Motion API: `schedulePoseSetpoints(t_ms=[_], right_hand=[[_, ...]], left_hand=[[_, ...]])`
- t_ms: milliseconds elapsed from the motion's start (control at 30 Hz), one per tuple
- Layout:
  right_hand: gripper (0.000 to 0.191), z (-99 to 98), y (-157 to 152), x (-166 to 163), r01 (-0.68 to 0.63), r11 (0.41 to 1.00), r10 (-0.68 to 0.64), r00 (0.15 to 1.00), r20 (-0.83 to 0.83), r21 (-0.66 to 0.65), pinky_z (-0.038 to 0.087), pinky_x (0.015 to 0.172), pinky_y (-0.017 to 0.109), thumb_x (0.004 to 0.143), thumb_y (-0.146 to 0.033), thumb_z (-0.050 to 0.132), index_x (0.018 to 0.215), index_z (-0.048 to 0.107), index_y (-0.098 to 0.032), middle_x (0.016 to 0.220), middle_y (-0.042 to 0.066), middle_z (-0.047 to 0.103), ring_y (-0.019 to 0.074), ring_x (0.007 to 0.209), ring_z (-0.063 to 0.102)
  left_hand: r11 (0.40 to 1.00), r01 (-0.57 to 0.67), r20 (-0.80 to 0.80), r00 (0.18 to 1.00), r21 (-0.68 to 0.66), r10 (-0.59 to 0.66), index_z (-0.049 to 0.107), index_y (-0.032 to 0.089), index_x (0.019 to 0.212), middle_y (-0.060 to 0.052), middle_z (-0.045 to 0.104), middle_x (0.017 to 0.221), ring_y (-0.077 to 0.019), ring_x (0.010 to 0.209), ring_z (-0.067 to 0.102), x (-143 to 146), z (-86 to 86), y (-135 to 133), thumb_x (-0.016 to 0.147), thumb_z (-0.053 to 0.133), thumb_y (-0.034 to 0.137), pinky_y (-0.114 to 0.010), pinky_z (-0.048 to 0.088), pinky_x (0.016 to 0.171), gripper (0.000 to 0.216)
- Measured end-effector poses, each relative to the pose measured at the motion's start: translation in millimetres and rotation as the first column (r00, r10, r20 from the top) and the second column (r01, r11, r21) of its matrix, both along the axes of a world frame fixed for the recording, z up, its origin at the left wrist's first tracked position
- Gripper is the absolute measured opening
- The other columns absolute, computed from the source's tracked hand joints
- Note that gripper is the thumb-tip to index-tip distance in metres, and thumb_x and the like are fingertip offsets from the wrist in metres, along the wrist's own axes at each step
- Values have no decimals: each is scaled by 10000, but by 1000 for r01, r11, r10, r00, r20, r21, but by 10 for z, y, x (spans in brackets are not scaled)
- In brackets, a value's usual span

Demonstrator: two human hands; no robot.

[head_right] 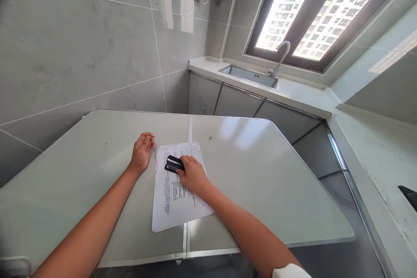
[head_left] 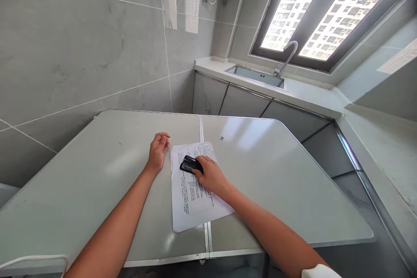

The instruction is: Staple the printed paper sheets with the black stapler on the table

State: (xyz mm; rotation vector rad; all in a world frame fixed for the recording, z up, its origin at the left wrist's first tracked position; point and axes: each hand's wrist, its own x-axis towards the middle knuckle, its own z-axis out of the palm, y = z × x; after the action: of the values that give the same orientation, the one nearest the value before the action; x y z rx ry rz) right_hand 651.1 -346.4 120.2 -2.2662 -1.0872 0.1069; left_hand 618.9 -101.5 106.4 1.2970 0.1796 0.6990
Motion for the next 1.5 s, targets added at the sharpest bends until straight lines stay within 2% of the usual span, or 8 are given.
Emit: schedulePoseSetpoints(t_ms=[133, 500, 700, 800, 867, 1133, 1267, 1500], right_hand=[[122, -62, -116, -70, 17, 999, -17, 1000, 9, -28, 493, 821, 377, 943, -220, 593, 1040, 535, -266, 1048, 63, 658, 264, 988, 577], [147, -172, -1217, 155, 215, 972, -219, 975, 38, 98, 555, 765, 489, 971, -318, 559, 1113, 587, -295, 994, 76, 672, 306, 906, 622], [290, 10, -1449, 561, 70, 990, -72, 997, 11, 119, 568, 790, 413, 905, -462, 679, 1136, 676, -287, 1062, 63, 715, 271, 942, 667], [322, -38, -1589, 1046, 253, 938, -285, 951, 115, 235, 507, 746, 380, 956, -507, 571, 841, 698, -235, 808, 58, 706, 229, 734, 614], [433, -162, -1677, 1374, 439, 878, -469, 868, 163, 188, 440, 680, 351, 942, -546, 532, 694, 650, -211, 607, 30, 620, 185, 581, 519], [357, -542, -1834, 1805, 493, 869, -494, 863, 101, 35, 387, 651, 298, 860, -528, 545, 688, 594, -218, 612, 2, 614, 167, 609, 518], [361, -544, -1857, 1798, 481, 875, -484, 873, 63, 53, 396, 663, 299, 862, -532, 550, 697, 611, -217, 620, 1, 617, 169, 619, 524], [378, -573, -1861, 1840, 469, 880, -472, 880, 46, 73, 402, 657, 303, 867, -549, 551, 713, 635, -215, 623, 6, 627, 176, 622, 533]], left_hand=[[979, 15, 62, 998, -202, -3, 687, 214, 906, -47, 613, 1015, -121, 749, 537, 53, -65, 60, 874, 751, 474, -230, 471, 646, 270], [896, 18, 74, 997, -444, 16, 640, 212, 888, -54, 636, 967, -132, 731, 561, 49, -34, 109, 837, 731, 438, -245, 455, 600, 249], [847, 75, 120, 993, -526, -13, 506, 185, 712, -12, 517, 780, -109, 660, 497, 58, -74, 197, 837, 742, 319, -236, 440, 583, 299], [857, 80, 121, 992, -509, -21, 400, 186, 616, 1, 440, 705, -108, 639, 467, 62, -99, 225, 858, 750, 327, -237, 434, 584, 449], [871, 95, 110, 993, -483, -48, 382, 186, 586, 3, 426, 676, -110, 624, 460, 64, -106, 225, 867, 759, 360, -247, 435, 593, 501], [909, 55, 76, 997, -414, -26, 761, 165, 788, -92, 703, 945, -98, 621, 477, 84, -134, 186, 865, 781, 378, -290, 467, 647, 227], [912, 20, 71, 997, -410, 10, 808, 165, 875, -121, 715, 1144, -89, 646, 472, 66, -134, 174, 872, 777, 368, -287, 486, 670, 205], [907, 26, 70, 998, -421, 3, 813, 170, 865, -125, 710, 1165, -101, 670, 473, 61, -137, 182, 848, 796, 363, -277, 508, 678, 194]])
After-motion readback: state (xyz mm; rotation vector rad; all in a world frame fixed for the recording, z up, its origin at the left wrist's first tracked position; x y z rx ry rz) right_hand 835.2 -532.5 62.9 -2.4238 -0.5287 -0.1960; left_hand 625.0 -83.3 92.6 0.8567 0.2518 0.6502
